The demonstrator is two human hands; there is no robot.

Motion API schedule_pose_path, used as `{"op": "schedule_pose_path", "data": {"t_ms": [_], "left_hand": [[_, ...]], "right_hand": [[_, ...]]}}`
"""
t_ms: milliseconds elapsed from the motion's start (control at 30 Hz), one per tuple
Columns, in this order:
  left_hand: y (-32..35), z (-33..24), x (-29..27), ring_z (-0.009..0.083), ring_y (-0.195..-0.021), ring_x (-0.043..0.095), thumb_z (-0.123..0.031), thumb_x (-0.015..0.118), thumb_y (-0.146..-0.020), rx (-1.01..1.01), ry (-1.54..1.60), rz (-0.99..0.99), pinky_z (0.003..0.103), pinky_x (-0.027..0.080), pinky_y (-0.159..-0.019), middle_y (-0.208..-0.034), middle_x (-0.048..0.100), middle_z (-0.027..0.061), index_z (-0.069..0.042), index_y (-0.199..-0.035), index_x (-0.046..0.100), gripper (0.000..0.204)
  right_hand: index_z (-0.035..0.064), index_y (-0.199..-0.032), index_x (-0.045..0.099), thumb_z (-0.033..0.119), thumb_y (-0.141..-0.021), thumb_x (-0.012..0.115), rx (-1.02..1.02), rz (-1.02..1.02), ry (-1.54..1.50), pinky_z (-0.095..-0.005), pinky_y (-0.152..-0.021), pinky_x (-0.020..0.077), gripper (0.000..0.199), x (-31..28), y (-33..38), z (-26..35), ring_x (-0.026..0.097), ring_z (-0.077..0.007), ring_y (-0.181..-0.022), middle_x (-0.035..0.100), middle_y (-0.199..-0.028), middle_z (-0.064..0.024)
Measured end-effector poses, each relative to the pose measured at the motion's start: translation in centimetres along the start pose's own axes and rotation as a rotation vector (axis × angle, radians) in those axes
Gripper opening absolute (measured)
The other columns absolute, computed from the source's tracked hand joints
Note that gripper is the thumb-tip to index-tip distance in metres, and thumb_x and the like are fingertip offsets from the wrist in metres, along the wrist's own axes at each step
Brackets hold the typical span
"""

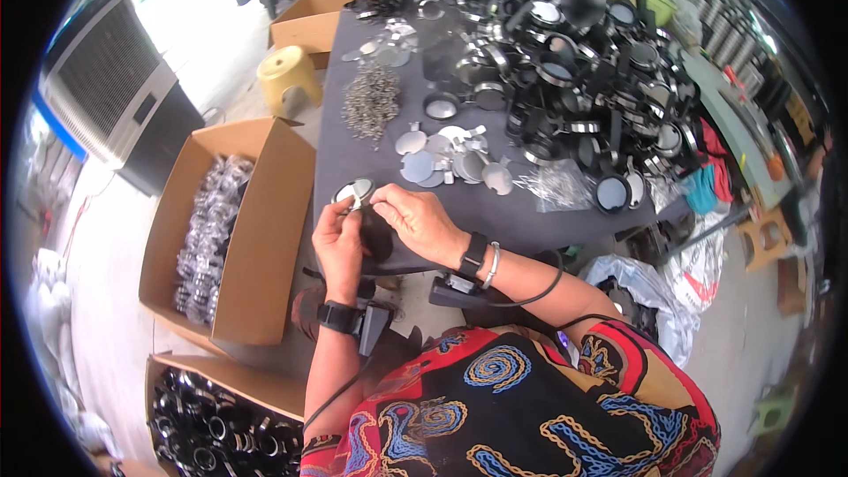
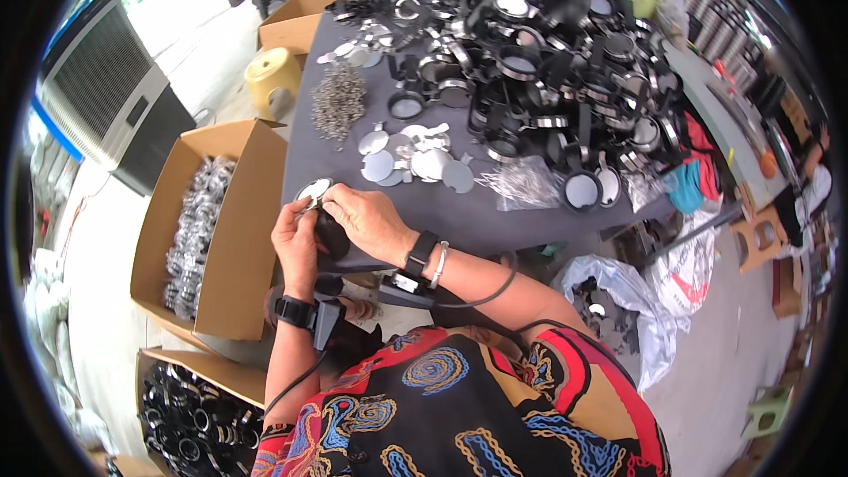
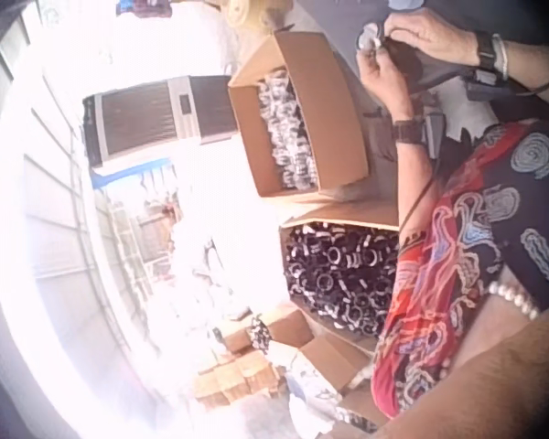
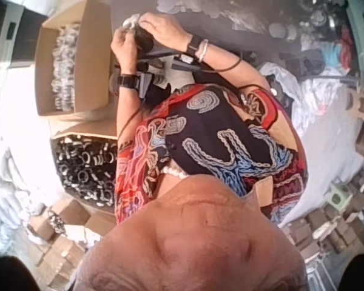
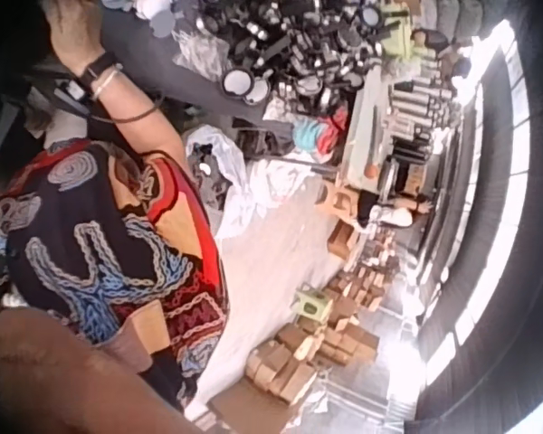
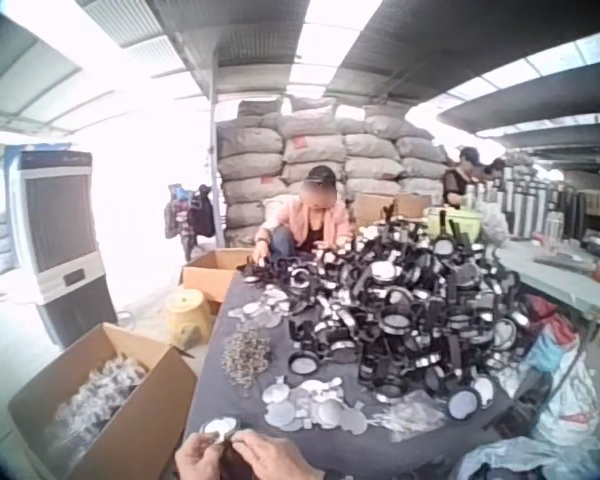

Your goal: The person is assembling small circular components, likely for lamps or fixtures, by inserting metal pieces and securing them.

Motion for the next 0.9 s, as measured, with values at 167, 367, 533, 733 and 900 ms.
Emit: {"op": "schedule_pose_path", "data": {"t_ms": [167,367,533,733,900], "left_hand": [[-0.3,-0.4,1.5,0.0024,-0.043,0.042,-0.003,0.054,-0.089,-0.033,-0.035,0.022,0.019,0.037,-0.037,-0.059,0.050,-0.0033,-0.001,-0.104,0.062,0.017],[-1.2,-0.5,1.3,0.0026,-0.043,0.042,-0.002,0.054,-0.089,-0.027,-0.036,0.017,0.019,0.037,-0.037,-0.059,0.050,-0.0034,-0.001,-0.103,0.062,0.017],[-1.0,-1.1,-0.2,0.0017,-0.046,0.042,-0.004,0.054,-0.089,0.000,-0.074,-0.029,0.019,0.037,-0.038,-0.062,0.050,-0.0036,-0.001,-0.103,0.062,0.016],[0.1,-0.5,1.4,0.0019,-0.046,0.044,-0.008,0.059,-0.089,-0.047,0.017,0.016,0.021,0.037,-0.039,-0.063,0.051,-0.0057,-0.005,-0.098,0.063,0.011],[0.6,0.3,1.0,0.0017,-0.047,0.045,-0.005,0.058,-0.089,-0.048,0.039,0.030,0.020,0.036,-0.040,-0.066,0.056,-0.0034,-0.003,-0.101,0.061,0.013]], "right_hand": [[0.0032,-0.095,0.059,0.004,-0.088,0.053,0.012,-0.041,0.226,-0.0355,-0.061,0.0486,0.009,-7.7,3.2,-2.4,0.063,-0.0272,-0.069,0.062,-0.080,-0.0134],[0.0023,-0.081,0.061,0.007,-0.082,0.057,0.190,0.022,0.753,-0.0449,-0.066,0.0493,0.006,-16.2,4.4,-6.7,0.060,-0.0377,-0.076,0.059,-0.082,-0.0176],[0.0004,-0.077,0.063,0.007,-0.076,0.057,0.134,0.197,1.111,-0.0423,-0.063,0.0525,0.008,-14.1,3.6,-7.6,0.064,-0.0342,-0.073,0.061,-0.081,-0.0176],[0.0015,-0.075,0.067,0.006,-0.072,0.060,0.190,0.213,1.236,-0.0367,-0.062,0.0545,0.008,-14.3,4.7,-8.0,0.066,-0.0286,-0.075,0.064,-0.075,-0.0148],[0.0026,-0.069,0.066,0.007,-0.071,0.062,-0.012,0.423,1.314,-0.0347,-0.063,0.0546,0.007,-12.7,4.0,-7.8,0.066,-0.0262,-0.075,0.065,-0.074,-0.0130]]}}
Point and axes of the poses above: each hand's wrist, its own y-axis away from the middle knuckle, its own x-axis out of the palm, z = x × y, the point moved 8 cm from there along -y, towards the middle knuckle
